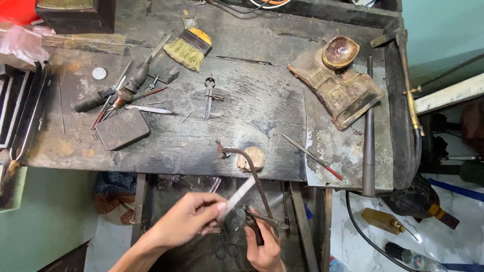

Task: Using a jeweler's saw to cut a small metal ring on a workbench

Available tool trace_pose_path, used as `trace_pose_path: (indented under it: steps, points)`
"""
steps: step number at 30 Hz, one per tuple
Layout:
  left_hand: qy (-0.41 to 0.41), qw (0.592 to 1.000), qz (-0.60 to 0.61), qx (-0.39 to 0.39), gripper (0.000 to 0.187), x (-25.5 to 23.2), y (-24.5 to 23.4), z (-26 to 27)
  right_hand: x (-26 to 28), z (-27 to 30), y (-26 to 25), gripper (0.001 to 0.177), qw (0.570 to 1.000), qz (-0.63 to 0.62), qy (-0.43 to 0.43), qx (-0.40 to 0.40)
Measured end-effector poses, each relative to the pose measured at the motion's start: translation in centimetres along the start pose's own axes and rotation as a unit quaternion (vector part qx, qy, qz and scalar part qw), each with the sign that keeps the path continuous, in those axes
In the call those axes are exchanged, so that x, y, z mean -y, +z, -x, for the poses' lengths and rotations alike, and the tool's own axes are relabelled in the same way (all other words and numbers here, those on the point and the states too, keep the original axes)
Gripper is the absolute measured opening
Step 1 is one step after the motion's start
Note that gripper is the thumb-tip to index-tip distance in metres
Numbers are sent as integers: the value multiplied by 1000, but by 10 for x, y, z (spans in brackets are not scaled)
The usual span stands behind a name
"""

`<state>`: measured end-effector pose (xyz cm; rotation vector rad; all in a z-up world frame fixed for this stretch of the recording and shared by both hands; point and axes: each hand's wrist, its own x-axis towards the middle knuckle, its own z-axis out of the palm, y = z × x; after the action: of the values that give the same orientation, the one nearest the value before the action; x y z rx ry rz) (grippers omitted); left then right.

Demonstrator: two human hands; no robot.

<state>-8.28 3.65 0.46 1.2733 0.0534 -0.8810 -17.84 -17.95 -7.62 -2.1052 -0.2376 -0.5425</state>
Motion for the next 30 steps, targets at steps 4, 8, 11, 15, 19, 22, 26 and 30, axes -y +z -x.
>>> trace_pose_path:
  steps: [4, 8, 11, 15, 19, 22, 26, 30]
  points:
    - [21, 1000, -1, -20, 25, -26, -21, -4, -3, 6, 2, 35, 1000, 0, 5, 8]
    - [69, 961, -219, -154, 16, -72, -52, -9, -13, 19, 7, 37, 999, -4, 47, -24]
    - [112, 855, -410, -297, 15, -103, -78, -20, -19, 20, 8, 37, 998, -28, 27, -55]
    - [110, 682, -567, -449, 31, -112, -118, -45, -16, 14, 2, 34, 996, 28, 56, -66]
    - [248, 627, -608, -419, 34, -102, -80, -42, -10, 4, -2, 35, 995, 31, 60, -76]
    - [318, 792, -484, -192, 44, -81, -46, -47, -6, -3, -3, 31, 994, 44, 63, -76]
    - [372, 778, -492, -125, 32, -54, -26, -61, -8, 5, 1, 36, 993, -38, 85, -74]
    - [424, 804, -377, -177, 21, -36, -16, -73, 10, 6, -1, 64, 971, -100, 200, -80]
